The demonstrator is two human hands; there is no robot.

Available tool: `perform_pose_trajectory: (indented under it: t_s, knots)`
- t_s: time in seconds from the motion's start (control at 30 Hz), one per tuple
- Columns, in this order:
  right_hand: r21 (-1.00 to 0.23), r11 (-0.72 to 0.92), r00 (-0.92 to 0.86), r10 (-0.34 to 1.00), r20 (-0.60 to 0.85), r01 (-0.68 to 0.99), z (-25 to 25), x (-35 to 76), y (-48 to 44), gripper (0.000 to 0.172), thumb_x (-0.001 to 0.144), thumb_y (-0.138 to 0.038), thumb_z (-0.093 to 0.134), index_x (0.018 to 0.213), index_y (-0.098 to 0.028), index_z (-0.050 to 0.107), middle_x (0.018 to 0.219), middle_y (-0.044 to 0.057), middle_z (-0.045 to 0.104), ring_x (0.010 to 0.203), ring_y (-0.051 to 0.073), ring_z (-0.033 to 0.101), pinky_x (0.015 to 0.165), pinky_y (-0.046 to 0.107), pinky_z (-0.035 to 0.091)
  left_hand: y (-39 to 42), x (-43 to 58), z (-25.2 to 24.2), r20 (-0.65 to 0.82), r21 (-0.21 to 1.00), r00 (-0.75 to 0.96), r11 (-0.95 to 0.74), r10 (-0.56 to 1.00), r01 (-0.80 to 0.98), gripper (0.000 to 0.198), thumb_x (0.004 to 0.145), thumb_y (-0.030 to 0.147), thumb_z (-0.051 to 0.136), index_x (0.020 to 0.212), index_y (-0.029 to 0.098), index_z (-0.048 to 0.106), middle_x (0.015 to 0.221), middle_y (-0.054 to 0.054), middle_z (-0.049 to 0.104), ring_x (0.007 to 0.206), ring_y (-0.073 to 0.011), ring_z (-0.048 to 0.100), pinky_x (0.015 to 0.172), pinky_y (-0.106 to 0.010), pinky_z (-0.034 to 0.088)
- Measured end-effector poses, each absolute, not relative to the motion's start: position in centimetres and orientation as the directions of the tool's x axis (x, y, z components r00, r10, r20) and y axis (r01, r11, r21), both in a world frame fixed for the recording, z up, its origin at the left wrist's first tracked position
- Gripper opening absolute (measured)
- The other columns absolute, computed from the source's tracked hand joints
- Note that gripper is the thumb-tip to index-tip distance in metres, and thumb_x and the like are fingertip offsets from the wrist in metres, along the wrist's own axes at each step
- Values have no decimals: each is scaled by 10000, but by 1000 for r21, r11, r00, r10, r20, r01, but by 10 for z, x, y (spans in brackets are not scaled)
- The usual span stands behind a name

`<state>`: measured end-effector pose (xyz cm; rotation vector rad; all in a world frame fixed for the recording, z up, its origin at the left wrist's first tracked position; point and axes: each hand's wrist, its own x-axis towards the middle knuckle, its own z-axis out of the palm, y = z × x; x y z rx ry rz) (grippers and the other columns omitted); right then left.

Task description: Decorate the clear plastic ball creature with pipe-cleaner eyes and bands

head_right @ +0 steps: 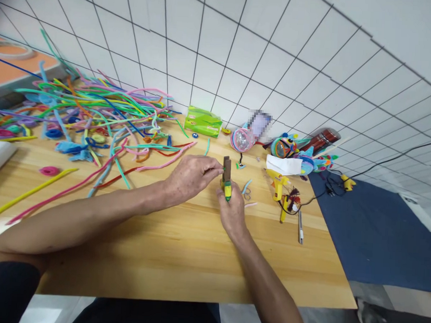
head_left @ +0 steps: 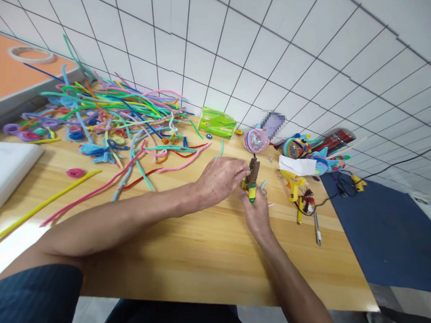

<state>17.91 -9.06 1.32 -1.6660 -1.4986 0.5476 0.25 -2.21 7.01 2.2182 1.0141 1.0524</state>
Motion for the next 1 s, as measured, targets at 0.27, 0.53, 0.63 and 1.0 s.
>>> perform_pose_trajectory:
  t_s: [0.27,0.53,0.63,1.0]
  knots:
    - [-748,22,214,952,217,663,10,178,-88,264,879,-475,548,1005,-256,624,978,88,755,927,307,687,866,462,543,-24,4,72,416,652,439,-598,796,467,201,1017,196,628,879,194,773,859,-61,817,805,-224,757,714,-316,493]
    - [-722,42,221,938,266,691,9,180,-88,319,894,-501,537,1019,-232,656,995,115,769,953,316,692,881,477,535,-25,3,78,400,629,449,-596,799,500,186,1030,187,629,925,179,782,902,-61,836,837,-209,775,741,-306,511]
    - [-711,51,214,936,278,701,8,180,-88,310,889,-499,531,1003,-234,647,975,110,764,936,310,690,859,461,535,-25,3,78,407,621,447,-600,797,504,188,1025,171,626,916,176,778,883,-54,831,809,-198,764,730,-299,499]
    - [-718,64,198,941,275,694,8,181,-87,259,905,-474,532,982,-247,631,947,88,755,916,293,678,859,442,526,-24,6,70,488,620,423,-644,764,447,178,1018,170,634,878,173,745,784,-15,782,681,-149,682,675,-267,453]
